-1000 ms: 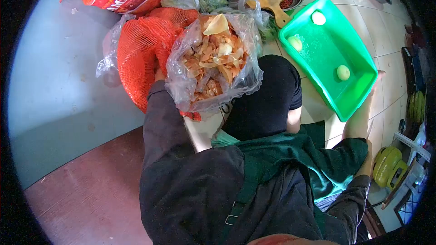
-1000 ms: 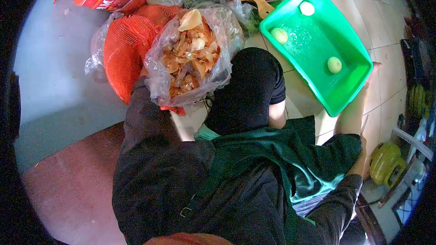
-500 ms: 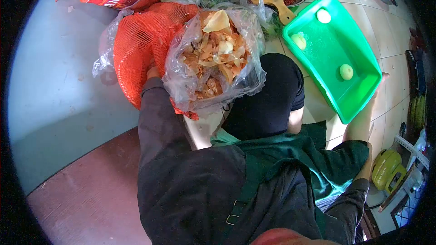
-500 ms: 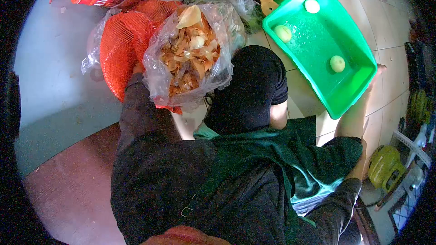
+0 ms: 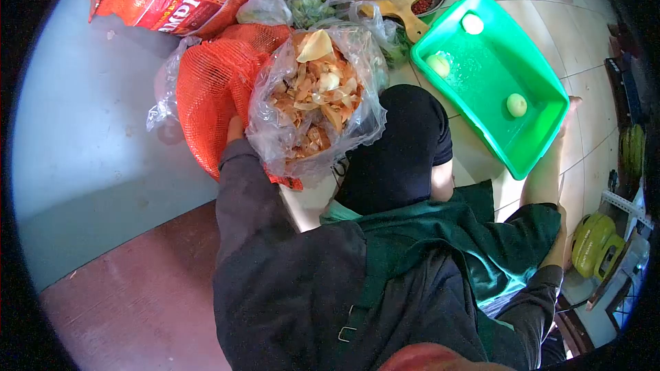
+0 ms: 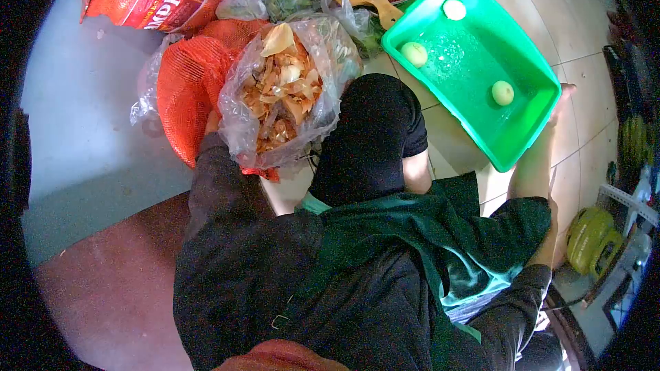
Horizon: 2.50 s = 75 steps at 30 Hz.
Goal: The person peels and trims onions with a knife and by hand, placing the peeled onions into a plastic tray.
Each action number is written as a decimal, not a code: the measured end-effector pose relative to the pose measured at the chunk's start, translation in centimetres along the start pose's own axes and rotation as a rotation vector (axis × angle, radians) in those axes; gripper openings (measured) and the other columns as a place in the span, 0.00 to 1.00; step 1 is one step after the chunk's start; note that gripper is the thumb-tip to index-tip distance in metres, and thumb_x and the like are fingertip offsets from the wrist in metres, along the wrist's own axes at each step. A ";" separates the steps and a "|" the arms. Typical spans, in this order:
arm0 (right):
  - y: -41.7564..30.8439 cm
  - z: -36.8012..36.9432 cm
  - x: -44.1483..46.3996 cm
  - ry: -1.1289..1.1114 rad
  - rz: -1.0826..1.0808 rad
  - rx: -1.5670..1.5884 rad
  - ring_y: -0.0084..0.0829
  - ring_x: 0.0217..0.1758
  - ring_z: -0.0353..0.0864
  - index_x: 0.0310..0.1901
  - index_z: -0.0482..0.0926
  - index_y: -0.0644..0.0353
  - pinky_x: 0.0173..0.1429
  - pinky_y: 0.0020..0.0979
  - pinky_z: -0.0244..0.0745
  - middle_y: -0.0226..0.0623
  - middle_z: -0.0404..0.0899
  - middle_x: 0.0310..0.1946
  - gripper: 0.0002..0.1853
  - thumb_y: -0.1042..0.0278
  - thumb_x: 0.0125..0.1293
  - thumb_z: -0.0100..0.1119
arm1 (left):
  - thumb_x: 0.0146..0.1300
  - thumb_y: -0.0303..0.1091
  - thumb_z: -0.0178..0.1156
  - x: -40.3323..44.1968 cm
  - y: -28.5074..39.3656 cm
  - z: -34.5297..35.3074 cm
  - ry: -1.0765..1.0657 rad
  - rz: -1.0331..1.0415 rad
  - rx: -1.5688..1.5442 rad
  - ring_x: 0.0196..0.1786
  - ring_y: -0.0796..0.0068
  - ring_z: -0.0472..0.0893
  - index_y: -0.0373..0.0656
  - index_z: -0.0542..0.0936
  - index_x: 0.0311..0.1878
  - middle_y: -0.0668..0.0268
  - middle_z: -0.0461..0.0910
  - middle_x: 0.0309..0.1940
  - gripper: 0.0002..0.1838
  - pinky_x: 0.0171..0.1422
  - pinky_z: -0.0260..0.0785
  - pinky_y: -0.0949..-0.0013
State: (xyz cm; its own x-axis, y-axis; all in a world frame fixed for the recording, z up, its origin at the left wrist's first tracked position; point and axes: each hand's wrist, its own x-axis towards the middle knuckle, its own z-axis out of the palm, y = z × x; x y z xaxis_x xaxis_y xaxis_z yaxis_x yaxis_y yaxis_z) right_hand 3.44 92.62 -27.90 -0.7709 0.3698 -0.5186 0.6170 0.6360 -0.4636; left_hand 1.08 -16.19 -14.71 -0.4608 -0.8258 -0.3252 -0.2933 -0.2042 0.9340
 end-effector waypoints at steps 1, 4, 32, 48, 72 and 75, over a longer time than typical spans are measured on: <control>1.0 0.0 0.7 -0.004 -0.042 -0.001 0.23 0.40 0.76 0.52 0.79 0.63 0.42 0.28 0.72 0.35 0.80 0.44 0.22 0.52 0.69 0.51 | 0.60 0.51 0.57 -0.8 0.6 0.2 -0.008 0.027 -0.045 0.43 0.60 0.82 0.41 0.81 0.48 0.60 0.83 0.42 0.23 0.47 0.74 0.59; 1.7 0.1 2.2 0.049 -0.188 -0.038 0.23 0.40 0.76 0.51 0.79 0.63 0.41 0.28 0.72 0.35 0.80 0.44 0.22 0.52 0.69 0.52 | 0.60 0.52 0.57 -2.1 2.6 1.2 -0.033 0.091 -0.128 0.42 0.61 0.82 0.41 0.81 0.48 0.61 0.83 0.42 0.24 0.46 0.74 0.59; -54.6 19.8 -29.4 -0.055 -0.958 0.414 0.34 0.37 0.83 0.49 0.78 0.63 0.43 0.33 0.78 0.48 0.82 0.36 0.16 0.67 0.60 0.63 | 0.62 0.36 0.52 -20.8 10.0 8.3 -0.959 0.040 -0.322 0.55 0.60 0.77 0.36 0.64 0.62 0.55 0.73 0.54 0.26 0.60 0.71 0.56; -60.7 25.1 -31.2 -0.258 -0.969 0.198 0.53 0.48 0.79 0.61 0.65 0.66 0.52 0.44 0.74 0.60 0.79 0.42 0.30 0.59 0.60 0.59 | 0.58 0.27 0.53 -16.3 9.2 5.0 -0.819 0.145 -0.093 0.56 0.65 0.75 0.32 0.65 0.62 0.56 0.72 0.54 0.26 0.62 0.69 0.61; -62.2 25.0 -36.9 -0.713 -1.120 0.384 0.54 0.62 0.69 0.70 0.55 0.59 0.66 0.43 0.64 0.59 0.69 0.59 0.29 0.59 0.70 0.45 | 0.44 0.25 0.70 -21.4 11.4 7.3 -0.730 0.694 0.184 0.52 0.72 0.74 0.38 0.66 0.53 0.61 0.72 0.49 0.31 0.60 0.67 0.66; -62.3 25.9 -36.9 -0.643 -1.160 0.412 0.56 0.59 0.71 0.69 0.58 0.60 0.64 0.44 0.66 0.59 0.71 0.57 0.28 0.60 0.70 0.45 | 0.44 0.24 0.70 -21.7 11.6 7.3 -0.704 0.683 0.183 0.51 0.72 0.74 0.38 0.66 0.52 0.61 0.72 0.48 0.31 0.59 0.68 0.67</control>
State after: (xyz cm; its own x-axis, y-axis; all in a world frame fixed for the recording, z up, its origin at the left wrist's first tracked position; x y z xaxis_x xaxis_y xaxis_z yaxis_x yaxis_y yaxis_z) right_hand -2.48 21.80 1.56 -0.7317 -0.6709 0.1201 -0.2299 0.0770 -0.9702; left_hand 1.56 3.19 2.06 -0.9531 -0.2233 0.2044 0.1229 0.3315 0.9354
